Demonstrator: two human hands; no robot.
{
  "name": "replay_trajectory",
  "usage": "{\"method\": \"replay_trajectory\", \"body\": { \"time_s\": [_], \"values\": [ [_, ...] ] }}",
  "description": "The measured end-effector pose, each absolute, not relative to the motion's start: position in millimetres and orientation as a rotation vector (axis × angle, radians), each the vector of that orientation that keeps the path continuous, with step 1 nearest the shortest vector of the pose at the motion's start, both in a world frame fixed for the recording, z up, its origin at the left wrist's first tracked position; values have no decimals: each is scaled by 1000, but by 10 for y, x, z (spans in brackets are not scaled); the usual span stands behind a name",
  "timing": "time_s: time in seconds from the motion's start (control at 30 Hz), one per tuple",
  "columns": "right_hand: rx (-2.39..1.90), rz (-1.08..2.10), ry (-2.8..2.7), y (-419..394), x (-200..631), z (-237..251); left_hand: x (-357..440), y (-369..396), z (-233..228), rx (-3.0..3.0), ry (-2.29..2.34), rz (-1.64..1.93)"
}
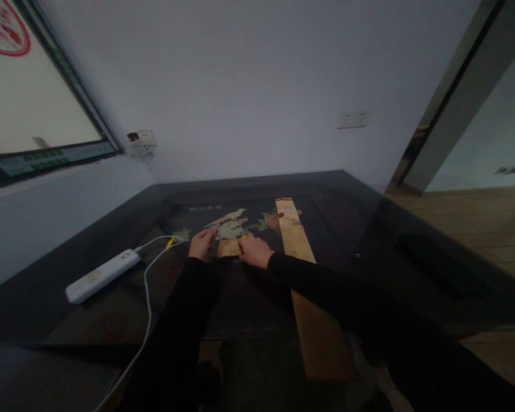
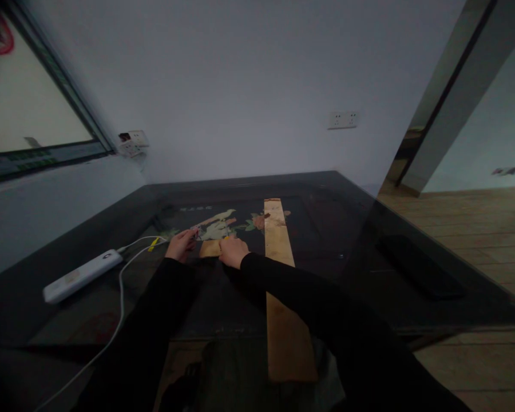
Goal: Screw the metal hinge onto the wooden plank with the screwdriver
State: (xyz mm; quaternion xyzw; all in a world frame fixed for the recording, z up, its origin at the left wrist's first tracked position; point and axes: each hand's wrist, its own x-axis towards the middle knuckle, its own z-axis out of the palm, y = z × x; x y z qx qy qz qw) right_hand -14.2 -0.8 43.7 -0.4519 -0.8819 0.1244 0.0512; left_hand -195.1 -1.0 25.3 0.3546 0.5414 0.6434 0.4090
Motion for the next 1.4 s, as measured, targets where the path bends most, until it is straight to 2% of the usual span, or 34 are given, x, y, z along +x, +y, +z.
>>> {"method": "replay_trajectory", "body": {
  "time_s": [0.37, 0.53, 0.87, 1.17, 1.4],
  "values": [
    [-1409, 437, -2570, 60, -884, 466, -2179, 9, 266, 796, 1304, 1733],
    [-1427, 487, -2528, 130, -971, 439, -2164, 17, 263, 798, 1337, 1717],
    [-1450, 491, -2520, 204, -759, 418, -2096, 24, 244, 809, 1343, 1669],
    [-1370, 534, -2618, 228, -456, 613, -2013, -1, 284, 842, 1343, 1606],
    [-930, 737, -2420, 330, 394, 813, -1721, -48, 302, 992, 1297, 1491]
  ]
}}
